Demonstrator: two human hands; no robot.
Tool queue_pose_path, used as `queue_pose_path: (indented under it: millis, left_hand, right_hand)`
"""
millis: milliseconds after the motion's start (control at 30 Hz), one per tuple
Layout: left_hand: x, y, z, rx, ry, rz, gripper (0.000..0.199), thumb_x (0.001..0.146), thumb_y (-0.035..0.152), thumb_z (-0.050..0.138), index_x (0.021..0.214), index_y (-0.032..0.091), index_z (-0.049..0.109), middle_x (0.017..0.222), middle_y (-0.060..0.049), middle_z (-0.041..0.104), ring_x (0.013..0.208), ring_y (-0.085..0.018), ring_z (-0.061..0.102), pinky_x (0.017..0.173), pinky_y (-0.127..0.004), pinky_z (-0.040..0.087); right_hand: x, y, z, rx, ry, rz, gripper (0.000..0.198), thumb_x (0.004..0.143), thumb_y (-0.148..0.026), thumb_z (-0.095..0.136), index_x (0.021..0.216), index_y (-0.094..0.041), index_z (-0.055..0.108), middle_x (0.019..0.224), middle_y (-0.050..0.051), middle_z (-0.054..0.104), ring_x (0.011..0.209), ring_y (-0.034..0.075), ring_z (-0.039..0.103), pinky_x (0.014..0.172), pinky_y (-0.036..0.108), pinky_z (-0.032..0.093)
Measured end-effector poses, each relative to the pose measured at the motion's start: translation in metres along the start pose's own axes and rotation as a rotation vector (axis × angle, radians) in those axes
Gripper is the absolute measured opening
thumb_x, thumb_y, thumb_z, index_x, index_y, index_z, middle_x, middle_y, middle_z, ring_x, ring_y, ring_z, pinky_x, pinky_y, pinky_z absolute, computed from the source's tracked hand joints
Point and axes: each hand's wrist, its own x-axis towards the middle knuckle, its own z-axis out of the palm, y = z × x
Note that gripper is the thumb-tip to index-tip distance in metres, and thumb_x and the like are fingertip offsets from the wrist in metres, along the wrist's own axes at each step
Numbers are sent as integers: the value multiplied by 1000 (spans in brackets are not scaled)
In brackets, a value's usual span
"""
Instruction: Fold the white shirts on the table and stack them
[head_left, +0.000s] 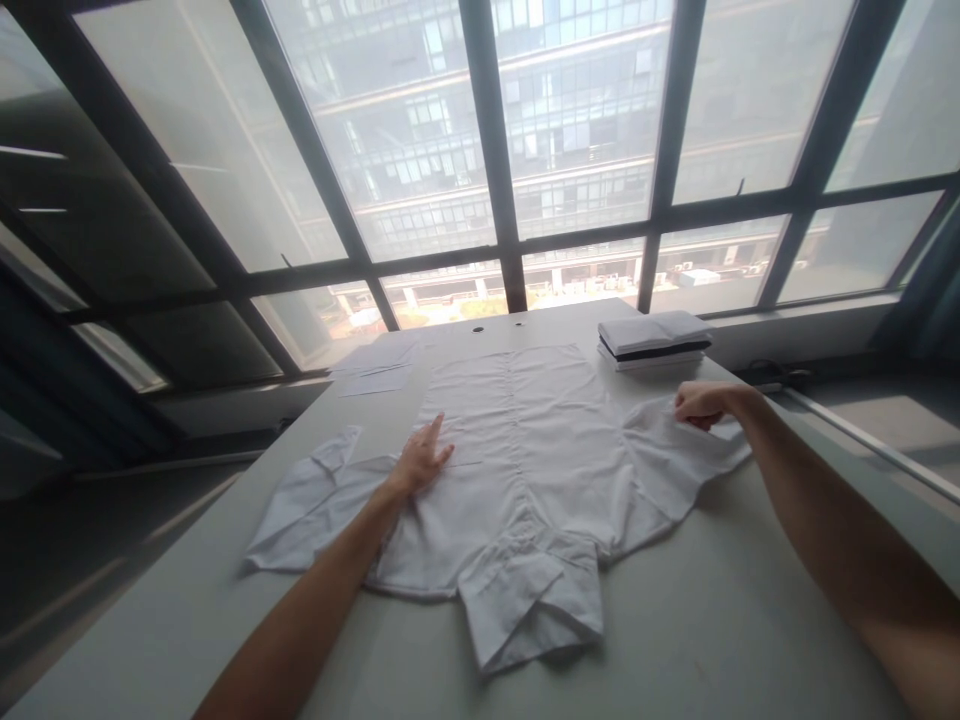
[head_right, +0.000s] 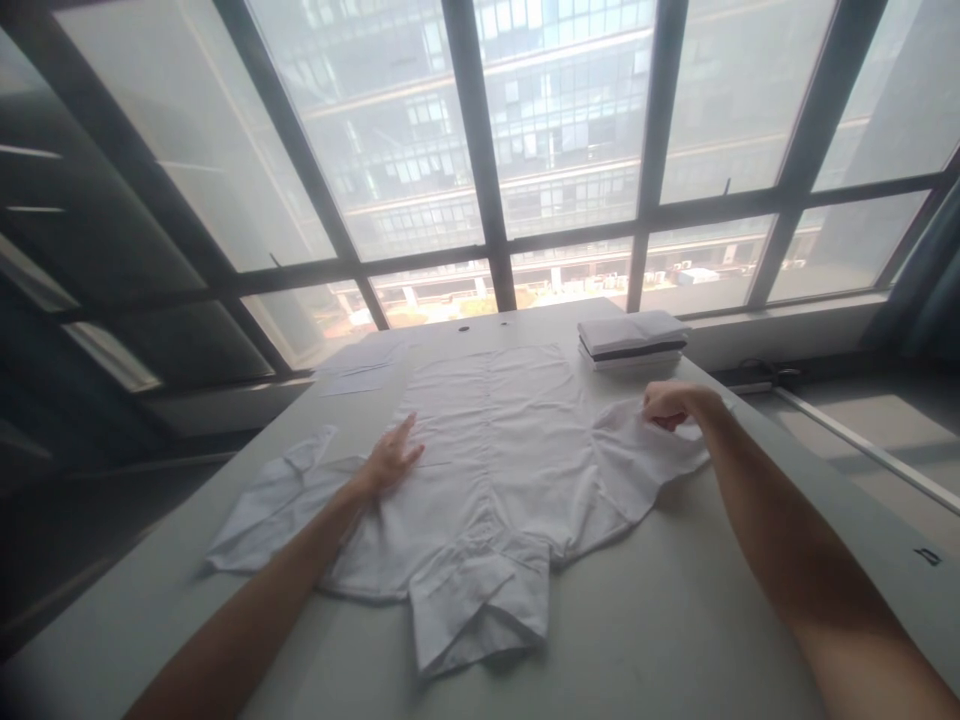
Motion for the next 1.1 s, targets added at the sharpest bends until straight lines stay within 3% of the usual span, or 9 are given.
queue_pose_path:
  millis: [133,233,300,500,600,700,767,900,1100]
  left_hand:
    - [-1,40,-14,-324,51,146,70,96,47,49,153,8,43,142,-20,63,135,-31,58,117,-49,41]
    - [-11,84,-27,-579,-92,226,62,97,52,53,146,13,54,135,-18,68,124,-30,66,108,-47,51]
    - [-19,116,-34,-694,-149,292,59,97,53,59,143,18,58,132,-15,70,125,-30,65,111,-48,48]
    - [-26,199,-51,-1272,-521,260,71,92,64,68,149,24,53,146,-16,61,133,-33,60,110,-49,48]
    - [-25,222,-52,-1514,-560,146,70,92,67,66,147,26,55,145,-15,61,129,-32,61,104,-46,51]
    - [-27,228,-42,-1554,-493,26,58,89,53,77,133,18,64,128,-15,70,118,-30,67,97,-39,55]
    - [-29,222,-32,-1548,-465,-60,48,86,41,82,125,16,68,120,-13,73,111,-29,70,94,-38,56]
    - [-23,199,-26,-1529,-465,-148,44,79,27,85,120,22,71,118,-9,75,107,-27,72,96,-40,57]
    - [23,147,-61,-1528,-440,-120,40,76,24,87,112,16,74,111,-11,77,92,-21,74,83,-28,60]
  right_hand:
    - [-19,-12,-24,149,42,-197,24,77,-33,74,61,-16,66,59,7,64,53,14,55,49,24,37]
    - [-38,-37,-30,386,161,-351,30,78,-45,74,71,-17,68,66,5,65,61,15,58,53,23,41]
    - [-49,-61,-25,534,230,-404,34,78,-50,74,71,-17,66,68,4,65,62,14,58,54,23,42]
    - [-71,-140,32,867,241,-577,34,80,-49,76,76,-16,69,70,7,71,64,16,66,52,22,44]
    - [-73,-166,74,851,117,-610,33,84,-48,74,77,-16,71,72,6,73,66,15,68,54,20,46]
    - [-68,-177,103,790,-151,-616,27,86,-42,74,86,-15,75,78,6,76,71,16,71,60,22,53]
    - [-62,-176,104,769,-222,-583,22,87,-35,73,92,-14,76,83,7,78,74,17,73,63,24,56]
    - [-50,-154,65,715,61,-523,17,89,-29,71,96,-14,74,96,11,78,78,17,72,62,23,55]
    - [-23,-87,1,429,399,-509,26,96,-36,60,99,-14,74,100,12,76,83,18,70,68,25,54]
